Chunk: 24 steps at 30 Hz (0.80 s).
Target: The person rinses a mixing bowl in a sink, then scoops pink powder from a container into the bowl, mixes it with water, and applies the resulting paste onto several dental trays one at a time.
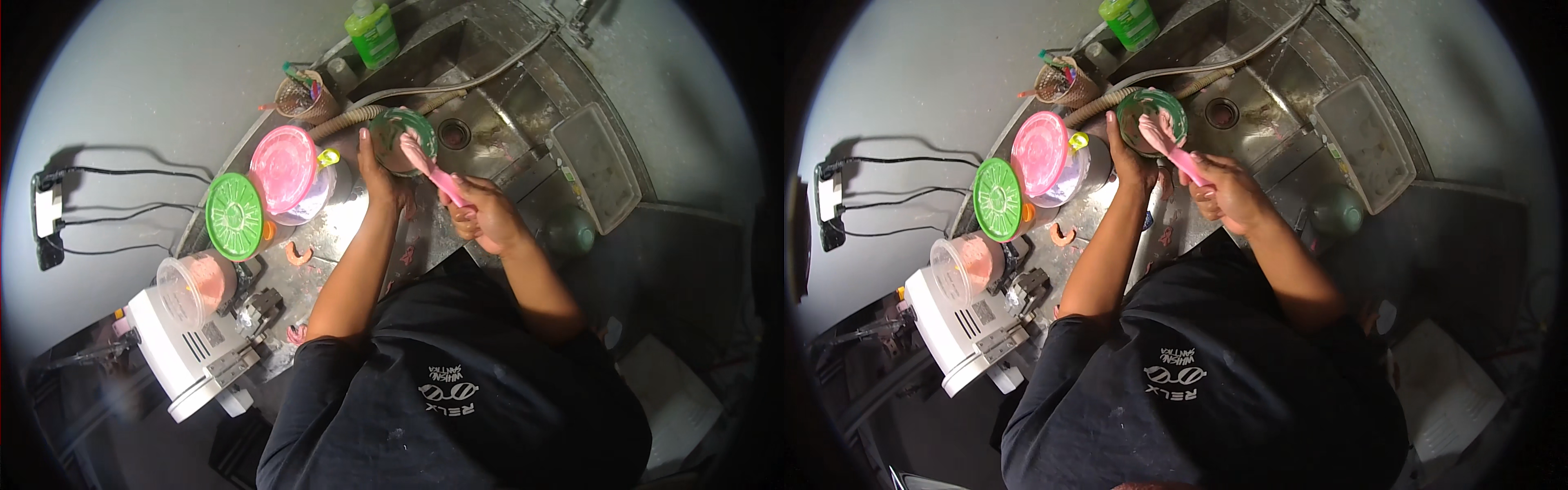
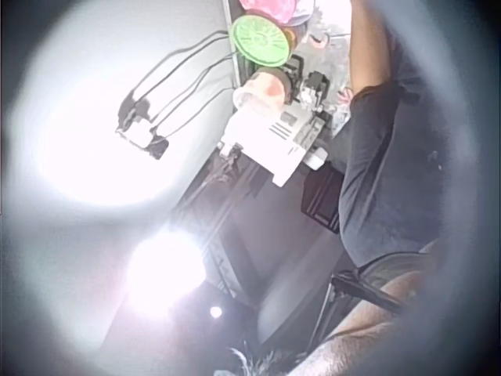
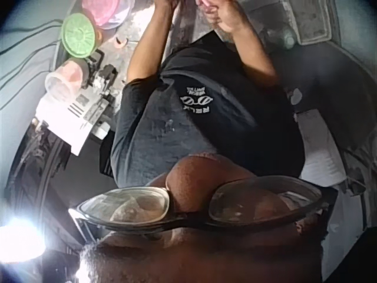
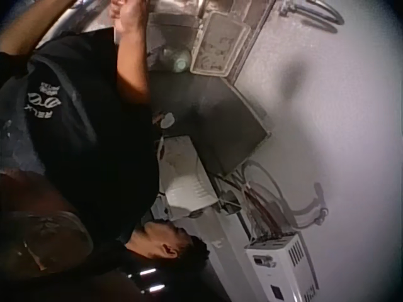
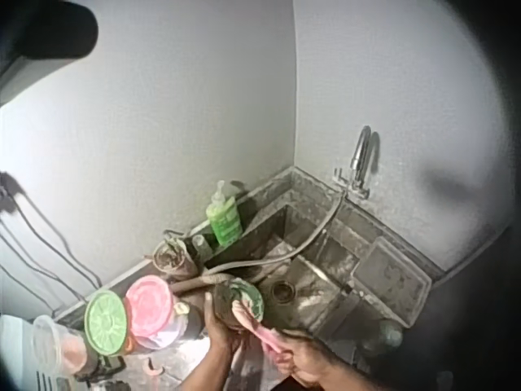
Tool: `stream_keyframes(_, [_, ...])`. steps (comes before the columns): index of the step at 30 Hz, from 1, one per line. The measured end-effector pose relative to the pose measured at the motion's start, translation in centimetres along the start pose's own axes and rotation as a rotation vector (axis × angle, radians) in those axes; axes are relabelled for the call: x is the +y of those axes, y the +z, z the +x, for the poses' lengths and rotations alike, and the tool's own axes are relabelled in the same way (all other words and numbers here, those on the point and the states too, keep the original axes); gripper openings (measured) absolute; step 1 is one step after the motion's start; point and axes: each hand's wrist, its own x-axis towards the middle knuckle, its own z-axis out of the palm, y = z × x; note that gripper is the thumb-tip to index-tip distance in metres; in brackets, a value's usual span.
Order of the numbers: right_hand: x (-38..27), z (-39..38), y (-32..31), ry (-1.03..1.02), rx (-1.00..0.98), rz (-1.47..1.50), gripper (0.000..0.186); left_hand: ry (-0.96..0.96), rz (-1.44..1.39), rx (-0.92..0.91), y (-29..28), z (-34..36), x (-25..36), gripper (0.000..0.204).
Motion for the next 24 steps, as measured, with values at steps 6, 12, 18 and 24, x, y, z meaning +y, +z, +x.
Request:
stream_keyframes(6, [-1.4, -1.1, -0.5, -0.012, 0.083, -0.159, 0.036, -0.094, 0.273, 0.358, -4.0, -0.5, 0.7, 0.060])
stream_keyframes(12, [-1.6, -1.7, -1.3, -0.020, 0.015, -0.250, 0.037, 0.098, 0.676, 0.501, -4.1, -2.5, 0.9, 0.062])
stream_keyframes(18, [-2.4, -2.2, -0.7, 0.005, -0.072, -0.244, 0.037, 0.115, 0.518, 0.521, -4.3, -5.2, 1.0, 0.060])
stream_keyframes(24, [-2.5, -2.0, -0.5, -0.011, -0.097, -0.257, 0.037, -0.036, 1.307, 0.447, -6.7, -10.3, 0.8, 0.040])
